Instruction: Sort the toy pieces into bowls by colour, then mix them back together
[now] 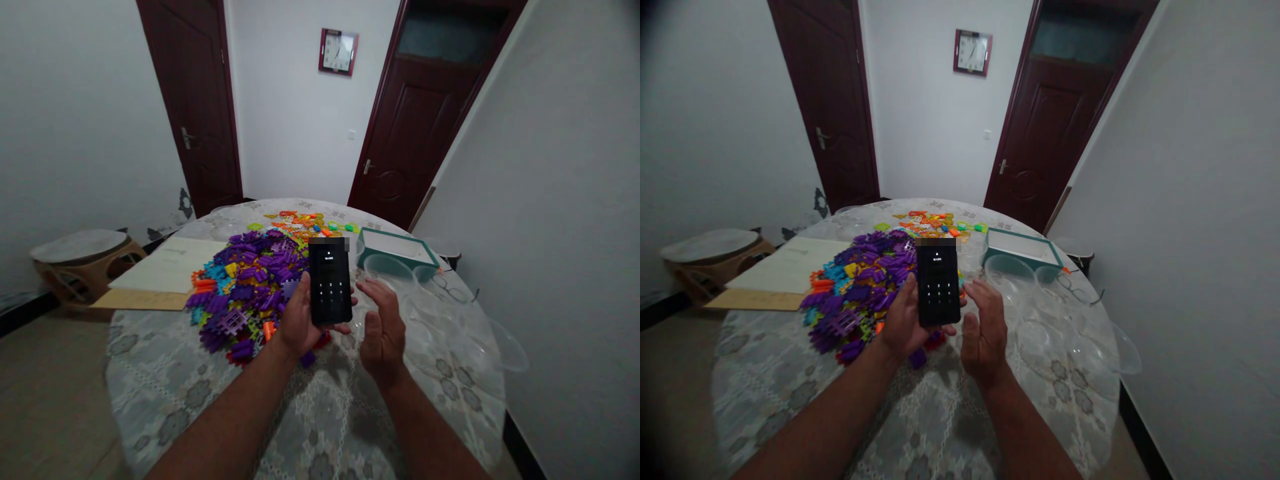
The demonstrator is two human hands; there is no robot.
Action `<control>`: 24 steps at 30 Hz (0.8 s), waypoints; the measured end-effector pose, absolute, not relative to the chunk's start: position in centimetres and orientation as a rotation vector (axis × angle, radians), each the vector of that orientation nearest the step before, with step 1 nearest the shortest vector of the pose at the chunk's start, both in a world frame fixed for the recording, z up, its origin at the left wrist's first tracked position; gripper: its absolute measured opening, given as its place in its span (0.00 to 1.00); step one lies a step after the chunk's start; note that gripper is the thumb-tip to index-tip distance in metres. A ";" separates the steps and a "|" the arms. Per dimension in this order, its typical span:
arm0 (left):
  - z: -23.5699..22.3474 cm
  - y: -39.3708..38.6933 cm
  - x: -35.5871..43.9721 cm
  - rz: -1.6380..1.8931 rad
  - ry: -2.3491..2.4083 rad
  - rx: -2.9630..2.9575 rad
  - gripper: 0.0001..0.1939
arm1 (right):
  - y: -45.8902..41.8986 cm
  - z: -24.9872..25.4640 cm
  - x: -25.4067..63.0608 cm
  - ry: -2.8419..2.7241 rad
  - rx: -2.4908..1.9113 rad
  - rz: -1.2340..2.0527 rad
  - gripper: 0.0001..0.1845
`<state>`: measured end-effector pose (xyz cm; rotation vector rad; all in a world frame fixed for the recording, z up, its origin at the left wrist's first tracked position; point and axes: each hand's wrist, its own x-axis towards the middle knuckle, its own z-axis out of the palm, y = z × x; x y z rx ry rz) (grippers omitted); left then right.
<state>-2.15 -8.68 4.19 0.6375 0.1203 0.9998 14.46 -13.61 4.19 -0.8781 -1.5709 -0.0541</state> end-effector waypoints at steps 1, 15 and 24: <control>4.2 -8.6 -2.2 1.012 0.111 0.632 0.35 | -13.7 4.2 14.3 -1.621 -0.834 -0.104 0.20; 5.3 -8.8 -2.0 1.136 0.213 0.537 0.34 | -14.2 2.8 12.5 -1.905 -0.794 -0.231 0.28; 4.6 -9.1 -1.3 1.138 0.303 0.518 0.31 | -14.2 2.9 12.2 -1.996 -0.897 -0.271 0.33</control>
